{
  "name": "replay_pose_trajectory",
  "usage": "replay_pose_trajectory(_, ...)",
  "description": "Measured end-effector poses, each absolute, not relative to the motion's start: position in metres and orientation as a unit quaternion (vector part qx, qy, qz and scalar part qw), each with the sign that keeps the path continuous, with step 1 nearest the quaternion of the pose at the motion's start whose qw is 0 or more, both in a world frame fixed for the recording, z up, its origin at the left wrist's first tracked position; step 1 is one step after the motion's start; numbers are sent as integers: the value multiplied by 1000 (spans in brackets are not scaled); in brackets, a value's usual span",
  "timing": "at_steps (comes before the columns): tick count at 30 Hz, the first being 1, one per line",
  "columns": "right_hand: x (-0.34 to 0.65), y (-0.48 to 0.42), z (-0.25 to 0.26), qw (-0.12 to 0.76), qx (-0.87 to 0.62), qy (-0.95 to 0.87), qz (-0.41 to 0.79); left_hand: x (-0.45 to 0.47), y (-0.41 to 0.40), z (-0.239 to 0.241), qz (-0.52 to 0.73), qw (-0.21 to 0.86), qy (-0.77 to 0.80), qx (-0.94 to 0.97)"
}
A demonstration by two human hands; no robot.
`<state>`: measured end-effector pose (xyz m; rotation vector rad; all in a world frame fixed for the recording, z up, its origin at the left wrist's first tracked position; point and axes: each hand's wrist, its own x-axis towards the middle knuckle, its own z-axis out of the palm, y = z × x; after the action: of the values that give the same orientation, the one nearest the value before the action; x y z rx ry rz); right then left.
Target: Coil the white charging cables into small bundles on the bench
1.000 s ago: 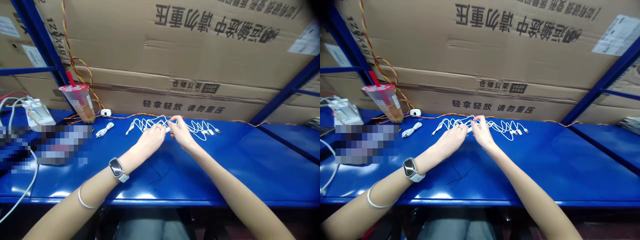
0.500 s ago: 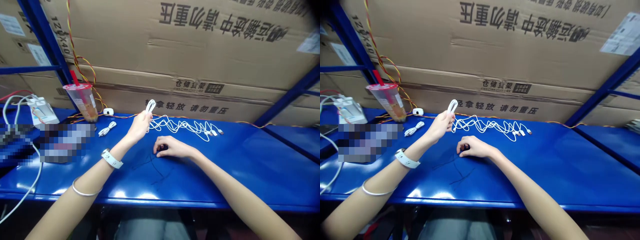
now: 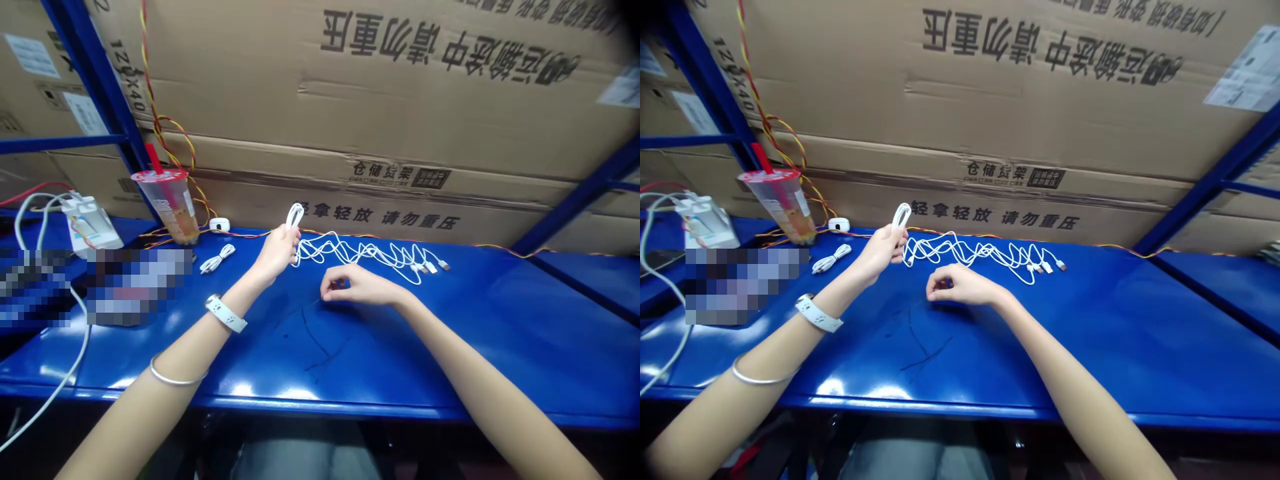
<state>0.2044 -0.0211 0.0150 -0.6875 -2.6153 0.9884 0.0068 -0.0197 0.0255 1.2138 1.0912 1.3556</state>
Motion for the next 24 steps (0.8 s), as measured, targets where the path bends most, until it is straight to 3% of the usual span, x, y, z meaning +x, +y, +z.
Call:
replay_pose_trajectory(5,214,-19,30,167,-263,-871,379,5,-19,24,546,506,438,504)
replay_pose_trajectory(10,207,-23,30,419,-354,-727,412,15,-23,13,510,558,395,522)
replay_pose_trajectory(12,199,-26,26,476,-385,-678,407,24,-28,10,487,579,372,537)
replay_pose_trajectory(20,187,-29,15,467,-417,-668,402,42,-40,4,433,576,392,572)
replay_pose_trajectory(24,190,-28,12,441,-435,-721,311,43,-40,1,427,574,405,569)
